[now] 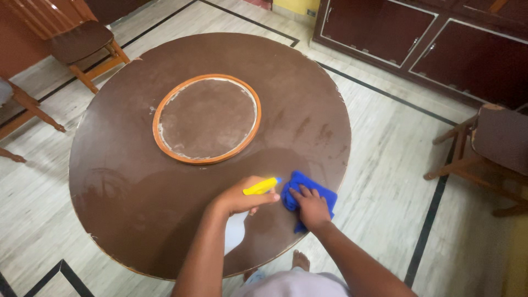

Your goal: The person sprays liquid from a bottle onto a round table and a circular mirror, then wipes the surface with a cloth.

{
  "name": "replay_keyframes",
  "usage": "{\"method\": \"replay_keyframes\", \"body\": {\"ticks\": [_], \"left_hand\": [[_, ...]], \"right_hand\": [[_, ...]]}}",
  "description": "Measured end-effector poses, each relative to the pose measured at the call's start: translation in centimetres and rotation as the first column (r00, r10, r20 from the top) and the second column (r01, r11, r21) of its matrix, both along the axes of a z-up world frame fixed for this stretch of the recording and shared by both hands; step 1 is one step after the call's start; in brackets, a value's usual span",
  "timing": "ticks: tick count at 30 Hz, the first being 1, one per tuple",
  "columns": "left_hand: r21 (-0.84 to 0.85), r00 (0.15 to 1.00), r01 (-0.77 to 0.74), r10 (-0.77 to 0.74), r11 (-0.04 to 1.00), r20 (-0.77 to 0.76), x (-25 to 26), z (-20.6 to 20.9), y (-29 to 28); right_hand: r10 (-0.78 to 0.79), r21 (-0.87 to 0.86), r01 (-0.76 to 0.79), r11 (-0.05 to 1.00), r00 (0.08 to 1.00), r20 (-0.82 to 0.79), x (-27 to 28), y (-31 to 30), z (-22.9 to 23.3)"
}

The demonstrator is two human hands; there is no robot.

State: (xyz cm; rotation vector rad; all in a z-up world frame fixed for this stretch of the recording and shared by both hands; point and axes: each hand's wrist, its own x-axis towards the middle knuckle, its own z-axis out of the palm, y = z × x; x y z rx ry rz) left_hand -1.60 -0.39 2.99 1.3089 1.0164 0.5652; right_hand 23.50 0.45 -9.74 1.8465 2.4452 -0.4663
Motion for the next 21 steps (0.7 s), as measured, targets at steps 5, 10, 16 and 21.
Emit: {"method": "replay_keyframes", "body": {"ticks": [5,10,16,21], "left_hand": [[-0.01,0.998,0.028,-0.028,1.0,-0.061,-0.5,0.4,-0.3],[-0.018,0.998,0.039,-0.04,0.999,-0.039,-1.2,0.1,-0.4],[0.003,0.996,0.078,-0.077,0.997,-0.039,-1.9,-0.4,-0.7],[-0.038,0.994,0.047,-0.051,0.998,-0.095,-2.2,-0.4,-1.0]], "right_hand": [[-0.01,0.031,0.01,0.999,1.0,0.006,-0.4,-0.8,-0.3],[0.002,0.019,-0.002,1.0,1.0,0.003,-1.0,-2.2,-0.3],[0.045,0.045,-0.044,0.998,0.998,-0.035,-1.9,-4.0,-1.0],[0.08,0.066,-0.078,0.995,0.997,-0.016,-3.1,-5.5,-0.7]]}}
